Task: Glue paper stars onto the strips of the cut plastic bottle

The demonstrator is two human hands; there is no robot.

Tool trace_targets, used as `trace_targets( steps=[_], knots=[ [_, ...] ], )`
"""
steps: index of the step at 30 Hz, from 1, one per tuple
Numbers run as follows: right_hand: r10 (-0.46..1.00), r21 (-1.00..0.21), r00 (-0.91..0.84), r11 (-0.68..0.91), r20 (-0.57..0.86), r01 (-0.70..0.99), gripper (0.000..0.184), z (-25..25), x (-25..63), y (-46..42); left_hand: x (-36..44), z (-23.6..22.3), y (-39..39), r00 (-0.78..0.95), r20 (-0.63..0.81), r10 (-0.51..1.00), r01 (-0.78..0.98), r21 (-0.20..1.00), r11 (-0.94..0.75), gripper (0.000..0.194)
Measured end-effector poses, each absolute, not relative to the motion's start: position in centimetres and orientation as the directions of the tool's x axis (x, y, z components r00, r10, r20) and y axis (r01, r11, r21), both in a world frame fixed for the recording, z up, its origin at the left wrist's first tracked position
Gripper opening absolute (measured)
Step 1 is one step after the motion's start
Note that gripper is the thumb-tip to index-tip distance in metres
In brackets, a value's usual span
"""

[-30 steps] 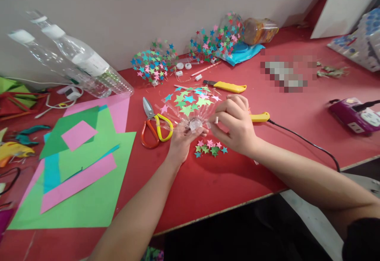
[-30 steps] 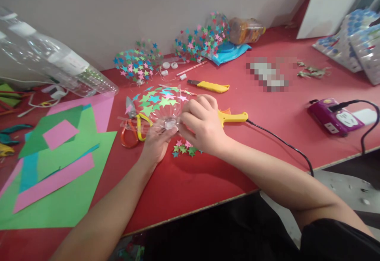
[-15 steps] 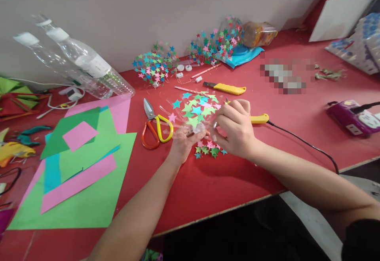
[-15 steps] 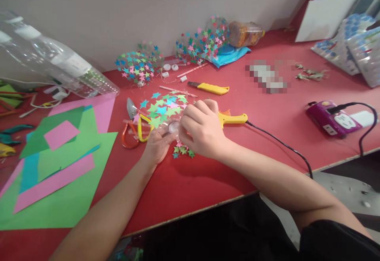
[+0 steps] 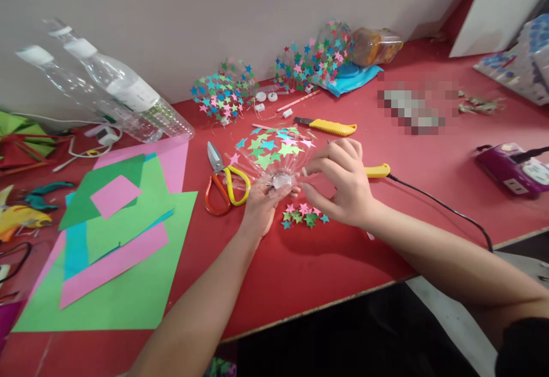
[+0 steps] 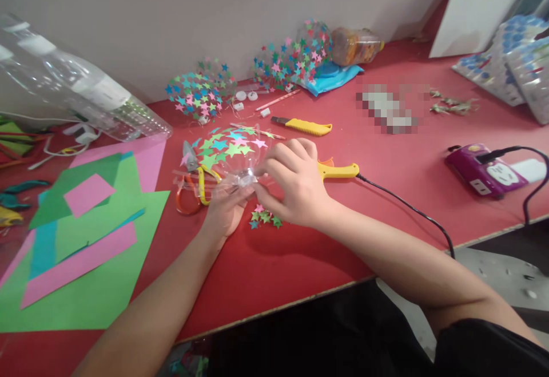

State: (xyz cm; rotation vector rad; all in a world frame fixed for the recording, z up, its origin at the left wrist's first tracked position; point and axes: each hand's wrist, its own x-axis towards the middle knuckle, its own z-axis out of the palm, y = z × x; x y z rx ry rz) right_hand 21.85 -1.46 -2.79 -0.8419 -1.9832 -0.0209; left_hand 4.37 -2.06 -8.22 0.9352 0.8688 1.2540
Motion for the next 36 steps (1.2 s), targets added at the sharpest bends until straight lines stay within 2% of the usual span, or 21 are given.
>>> trace_targets(
  steps=[11,20,24,36],
  knots=[
    [0.504,-0.399,-0.194,0.823,0.842,0.405,0.009,-2.3,22.7,-1.3,4.3,-7.8,-1.9,0.031,-0.062,0.998,-0.366,0.928,0.069,0.029],
    [0.535,-0.387,-0.278,0.808,0.798,0.443,0.01,-3.1,22.3,-1.0,4.1,-7.7,-1.6,-0.061,-0.098,0.993,-0.384,0.921,0.067,0.027],
    [0.527,-0.37,-0.304,0.815,0.794,0.446,0.011,-3.3,22.2,-1.0,4.1,-7.7,-1.6,-0.074,-0.089,0.993,-0.403,0.914,0.052,0.032],
    [0.514,-0.349,-0.313,0.819,0.799,0.454,0.015,-3.8,22.0,-1.0,4.1,-7.3,-1.8,-0.118,-0.107,0.987,-0.382,0.922,0.054,0.032]
  ],
)
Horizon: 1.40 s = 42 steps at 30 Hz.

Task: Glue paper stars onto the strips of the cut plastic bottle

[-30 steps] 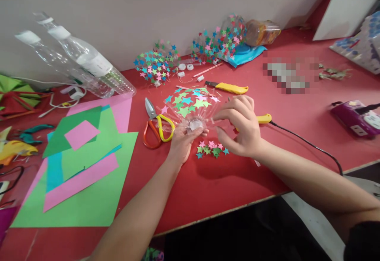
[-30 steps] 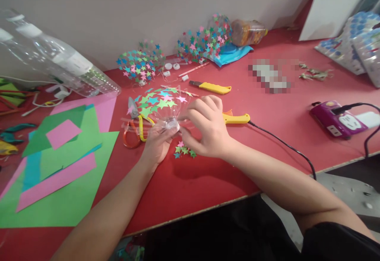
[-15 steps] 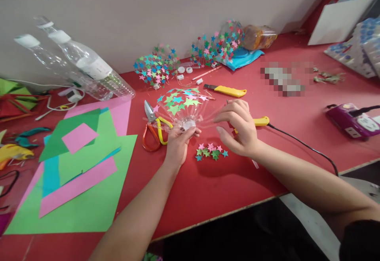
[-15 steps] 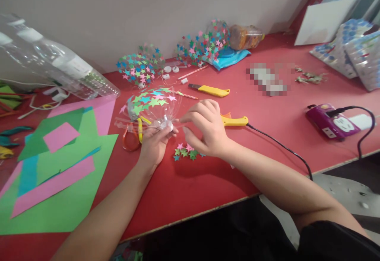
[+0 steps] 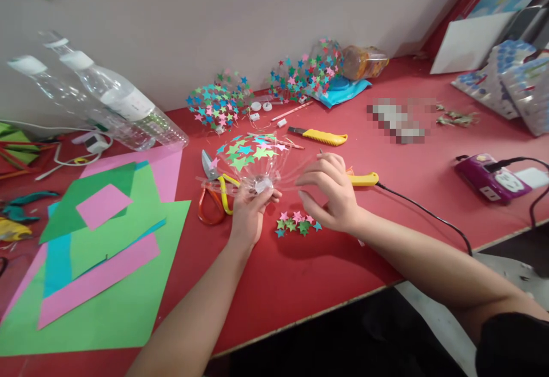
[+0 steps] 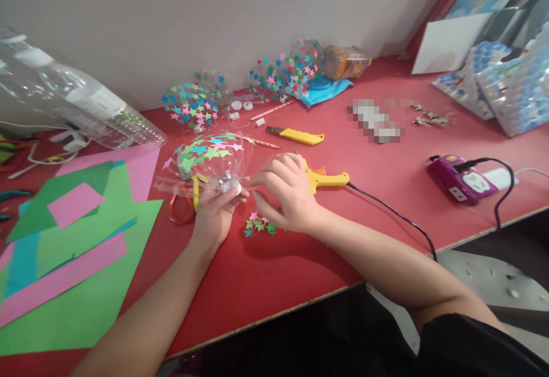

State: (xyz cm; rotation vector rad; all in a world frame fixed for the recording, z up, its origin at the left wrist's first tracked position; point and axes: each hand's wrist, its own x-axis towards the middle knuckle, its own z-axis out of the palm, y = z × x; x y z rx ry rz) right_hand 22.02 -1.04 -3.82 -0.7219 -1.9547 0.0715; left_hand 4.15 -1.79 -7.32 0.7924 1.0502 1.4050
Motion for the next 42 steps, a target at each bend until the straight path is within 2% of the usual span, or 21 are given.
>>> trace_targets(
  steps=[6,15,19,22,25,30,35,40,42],
  knots=[
    [0.49,-0.316,-0.334,0.831,0.805,0.457,0.021,-3.7,22.1,-0.9,4.1,-6.9,-2.1,-0.101,-0.122,0.987,-0.355,0.931,0.078,0.029],
    [0.561,-0.403,-0.316,0.8,0.765,0.444,0.029,-4.0,22.0,-0.7,3.7,-7.1,-2.0,-0.108,-0.186,0.977,-0.378,0.916,0.133,0.027],
    [0.586,-0.428,-0.325,0.788,0.742,0.443,0.03,-4.4,22.2,-0.7,3.5,-7.4,-2.0,-0.098,-0.208,0.973,-0.369,0.916,0.158,0.02],
    [0.609,-0.453,-0.299,0.768,0.735,0.452,0.035,-4.6,22.3,-0.8,3.5,-7.5,-1.9,-0.1,-0.206,0.974,-0.358,0.92,0.157,0.017],
    [0.627,-0.466,-0.292,0.753,0.723,0.464,0.041,-4.8,22.3,-0.8,3.7,-7.3,-1.8,-0.109,-0.226,0.968,-0.355,0.918,0.174,0.021],
    [0.602,-0.429,-0.325,0.772,0.729,0.469,0.043,-5.0,22.3,-0.6,3.7,-7.3,-1.8,-0.135,-0.243,0.961,-0.4,0.9,0.171,0.026],
    [0.56,-0.36,-0.331,0.785,0.759,0.504,0.042,-4.9,22.2,-0.3,3.5,-8.0,-1.9,-0.083,-0.217,0.973,-0.387,0.906,0.17,0.025],
    [0.527,-0.309,-0.328,0.789,0.784,0.53,0.038,-4.9,22.1,-0.1,3.7,-8.1,-1.7,-0.099,-0.202,0.974,-0.461,0.877,0.135,0.035],
    [0.52,-0.294,-0.339,0.792,0.784,0.535,0.036,-5.0,22.1,-0.2,3.8,-8.1,-1.5,-0.11,-0.187,0.976,-0.47,0.875,0.115,0.032]
  ],
)
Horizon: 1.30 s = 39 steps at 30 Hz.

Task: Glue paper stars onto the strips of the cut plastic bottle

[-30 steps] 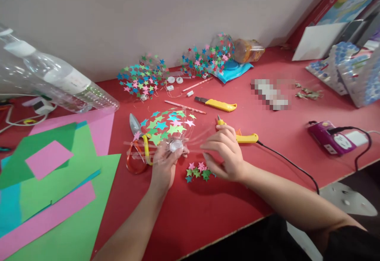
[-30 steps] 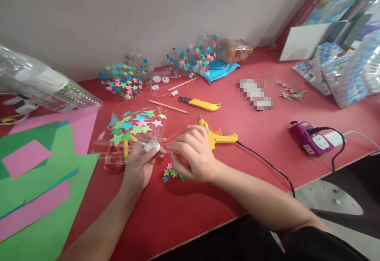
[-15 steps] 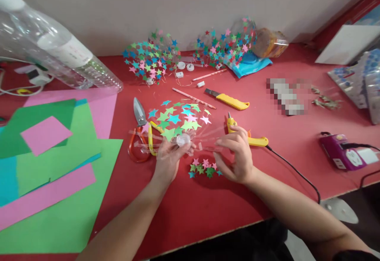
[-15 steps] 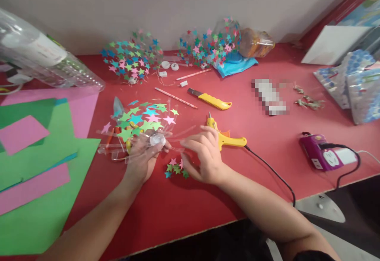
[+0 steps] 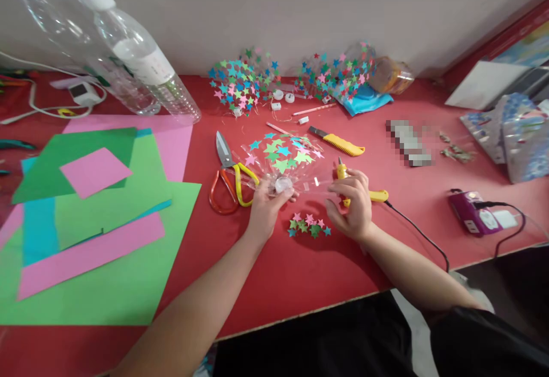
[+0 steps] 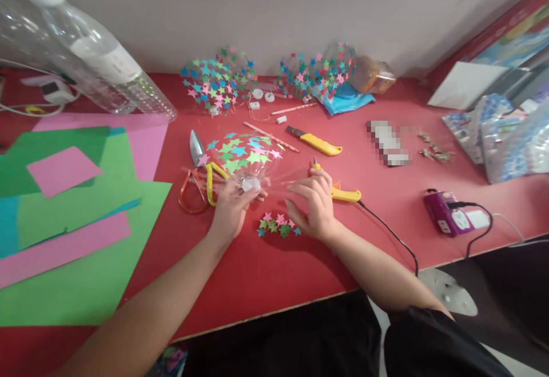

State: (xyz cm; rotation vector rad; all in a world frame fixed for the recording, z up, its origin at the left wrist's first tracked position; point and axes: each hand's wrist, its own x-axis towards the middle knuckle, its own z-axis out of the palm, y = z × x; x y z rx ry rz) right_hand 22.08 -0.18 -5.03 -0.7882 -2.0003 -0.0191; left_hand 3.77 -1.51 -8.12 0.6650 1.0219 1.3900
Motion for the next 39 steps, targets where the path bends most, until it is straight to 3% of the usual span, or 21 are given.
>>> trace_targets(
  steps=[10,20,30,39],
  knots=[
    [0.487,-0.27,-0.325,0.803,0.811,0.531,0.03,-4.9,21.7,-0.7,3.9,-8.4,-1.4,-0.065,-0.078,0.995,-0.441,0.896,0.042,0.026],
    [0.509,-0.351,-0.27,0.811,0.817,0.469,0.019,-4.2,21.8,-0.9,3.8,-8.5,-1.5,-0.085,-0.109,0.99,-0.435,0.898,0.062,0.034],
    [0.564,-0.434,-0.285,0.803,0.775,0.408,0.011,-3.0,21.6,-1.5,3.8,-8.1,-1.4,-0.056,-0.049,0.997,-0.426,0.904,0.02,0.033],
    [0.534,-0.347,-0.259,0.777,0.805,0.526,0.003,-2.4,22.0,-0.9,3.6,-8.1,-1.2,-0.031,-0.067,0.997,-0.403,0.914,0.049,0.024]
  ],
)
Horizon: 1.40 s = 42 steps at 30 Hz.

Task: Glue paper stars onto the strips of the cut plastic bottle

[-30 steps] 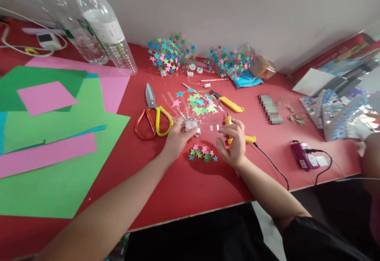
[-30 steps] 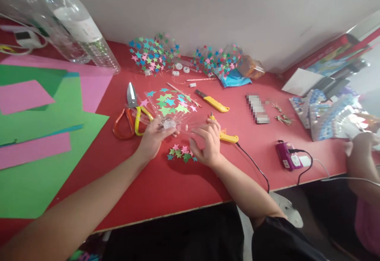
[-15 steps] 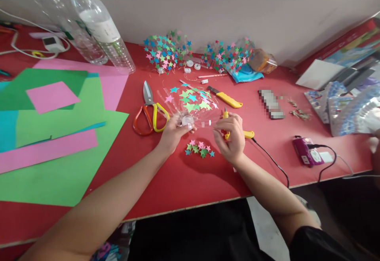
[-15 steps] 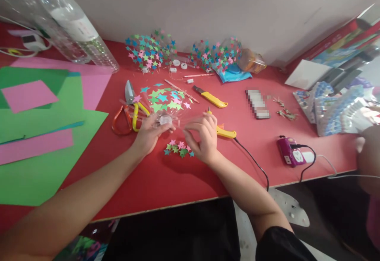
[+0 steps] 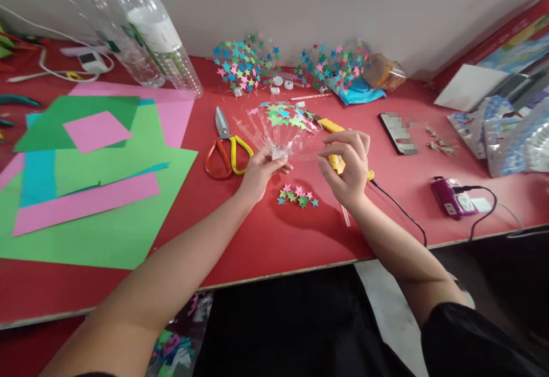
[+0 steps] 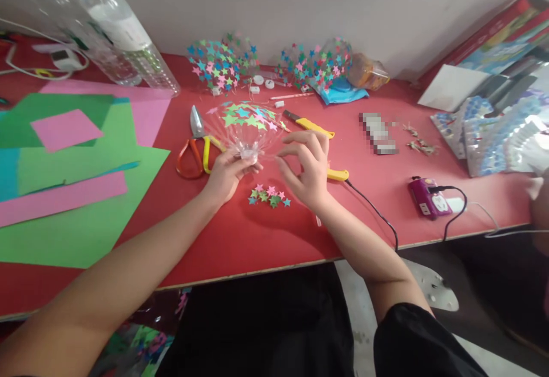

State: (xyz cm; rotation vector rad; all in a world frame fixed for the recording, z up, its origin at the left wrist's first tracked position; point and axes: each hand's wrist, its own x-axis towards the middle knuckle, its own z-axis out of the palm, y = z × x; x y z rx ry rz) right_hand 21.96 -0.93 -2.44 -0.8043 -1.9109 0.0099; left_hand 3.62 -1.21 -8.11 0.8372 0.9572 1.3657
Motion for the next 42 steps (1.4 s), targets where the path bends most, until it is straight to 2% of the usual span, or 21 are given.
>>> trace_targets(
  steps=[5,11,20,28,33,39,42],
  knots=[
    [0.51,-0.366,-0.356,0.84,0.783,0.4,0.013,-2.6,21.7,-0.9,3.7,-8.0,-1.3,-0.008,-0.057,0.998,-0.414,0.909,0.049,0.024],
    [0.506,-0.318,-0.453,0.845,0.734,0.429,0.018,-3.5,20.8,-0.8,3.6,-8.0,-1.2,0.015,-0.091,0.996,-0.43,0.899,0.088,0.028],
    [0.527,-0.308,-0.43,0.821,0.733,0.481,0.015,-4.6,20.6,-0.3,3.4,-8.3,-1.7,0.04,-0.095,0.995,-0.373,0.922,0.103,0.039],
    [0.587,-0.382,-0.334,0.77,0.737,0.51,0.011,-3.9,20.8,-0.7,3.4,-8.0,-1.9,0.106,-0.123,0.987,-0.242,0.959,0.146,0.032],
    [0.6,-0.383,-0.295,0.743,0.743,0.548,0.014,-3.7,20.6,-0.9,3.5,-7.0,-1.9,0.123,-0.14,0.982,-0.172,0.972,0.16,0.031],
    [0.624,-0.405,-0.365,0.752,0.691,0.52,0.01,-3.4,20.8,-1.1,3.6,-7.8,-1.9,0.08,-0.128,0.989,-0.301,0.942,0.146,0.038],
    [0.628,-0.422,-0.362,0.753,0.689,0.504,0.015,-3.4,21.1,-1.3,3.7,-8.0,-1.9,0.086,-0.125,0.988,-0.351,0.925,0.147,0.04]
  ],
)
